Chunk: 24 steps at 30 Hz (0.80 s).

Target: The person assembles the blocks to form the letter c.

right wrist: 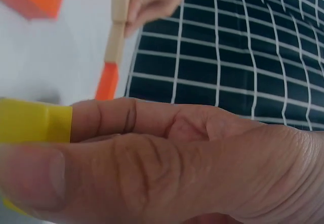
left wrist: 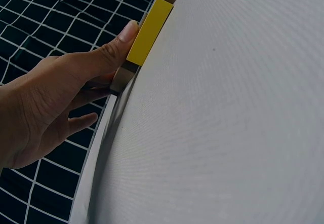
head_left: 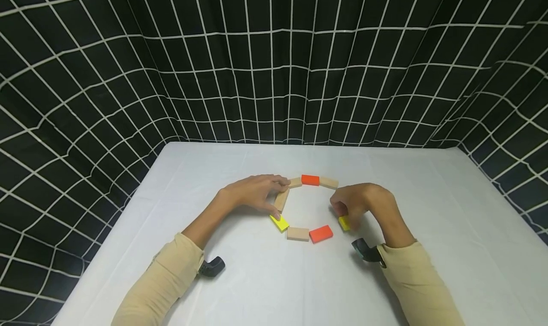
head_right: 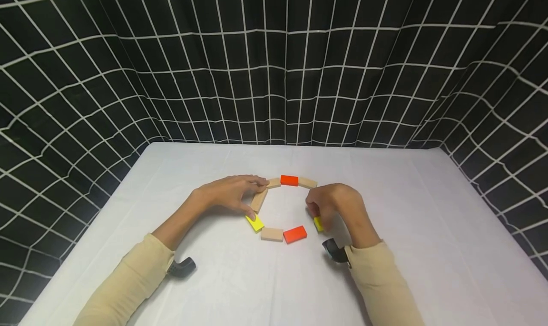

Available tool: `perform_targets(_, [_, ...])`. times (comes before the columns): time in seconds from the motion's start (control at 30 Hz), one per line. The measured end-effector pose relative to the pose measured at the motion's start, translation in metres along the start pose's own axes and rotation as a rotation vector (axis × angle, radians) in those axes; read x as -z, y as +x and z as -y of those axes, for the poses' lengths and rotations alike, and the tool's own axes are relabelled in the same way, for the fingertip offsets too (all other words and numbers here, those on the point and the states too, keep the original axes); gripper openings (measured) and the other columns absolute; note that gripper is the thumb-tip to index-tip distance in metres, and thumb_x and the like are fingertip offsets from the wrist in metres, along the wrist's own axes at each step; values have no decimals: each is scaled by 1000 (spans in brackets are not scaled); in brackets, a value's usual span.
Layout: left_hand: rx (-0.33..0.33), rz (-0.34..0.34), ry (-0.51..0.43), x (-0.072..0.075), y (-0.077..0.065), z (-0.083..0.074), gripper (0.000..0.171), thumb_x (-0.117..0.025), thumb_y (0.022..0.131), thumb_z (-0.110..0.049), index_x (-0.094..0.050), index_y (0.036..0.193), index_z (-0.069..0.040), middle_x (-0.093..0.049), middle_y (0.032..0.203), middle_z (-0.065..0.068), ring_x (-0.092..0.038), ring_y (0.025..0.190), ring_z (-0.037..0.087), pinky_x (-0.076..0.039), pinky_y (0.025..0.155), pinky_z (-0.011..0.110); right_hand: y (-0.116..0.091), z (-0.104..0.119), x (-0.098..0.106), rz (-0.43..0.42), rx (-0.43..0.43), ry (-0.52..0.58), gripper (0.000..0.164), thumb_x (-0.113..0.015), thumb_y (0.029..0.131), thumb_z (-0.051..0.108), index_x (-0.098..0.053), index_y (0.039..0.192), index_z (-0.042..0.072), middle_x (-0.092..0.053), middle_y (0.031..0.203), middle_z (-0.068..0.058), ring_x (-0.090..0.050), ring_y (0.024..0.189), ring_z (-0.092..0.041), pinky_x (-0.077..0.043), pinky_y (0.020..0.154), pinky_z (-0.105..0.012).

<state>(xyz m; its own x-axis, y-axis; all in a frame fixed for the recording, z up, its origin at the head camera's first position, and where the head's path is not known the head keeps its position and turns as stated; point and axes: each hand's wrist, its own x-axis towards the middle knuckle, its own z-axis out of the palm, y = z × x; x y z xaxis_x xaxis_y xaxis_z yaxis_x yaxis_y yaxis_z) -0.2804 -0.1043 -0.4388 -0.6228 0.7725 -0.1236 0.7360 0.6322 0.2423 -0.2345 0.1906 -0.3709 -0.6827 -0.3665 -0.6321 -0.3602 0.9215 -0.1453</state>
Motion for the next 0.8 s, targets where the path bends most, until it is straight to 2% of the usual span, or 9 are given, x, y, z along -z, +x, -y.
perform_targets(0.17, [1,-4,3,0,0,-1,88,-80,82,-63,-57,151,-14,-47,165,-2,-42,155,20,-36,130,40,6,12,-3,23,31,-33,35,-87,68,3,-64,87,20,-60,89,3,-55,89,-16,-49,74,-30])
perform_targets(0.4, [6,-2,-2,1,0,-1,89,-81,82,-64,-57,151,-14,-47,164,-2,-43,155,20,-38,129,40,13,21,-7,51,31,-52,37,-90,70,6,-62,89,21,-61,91,3,-56,91,-18,-52,78,-33])
perform_targets(0.8, [10,-1,-6,1,0,-1,88,-81,82,-62,-56,152,-14,-47,164,-3,-42,155,20,-37,129,40,16,25,-6,49,45,-52,36,-92,72,11,-62,89,21,-60,89,3,-56,89,-16,-51,78,-31])
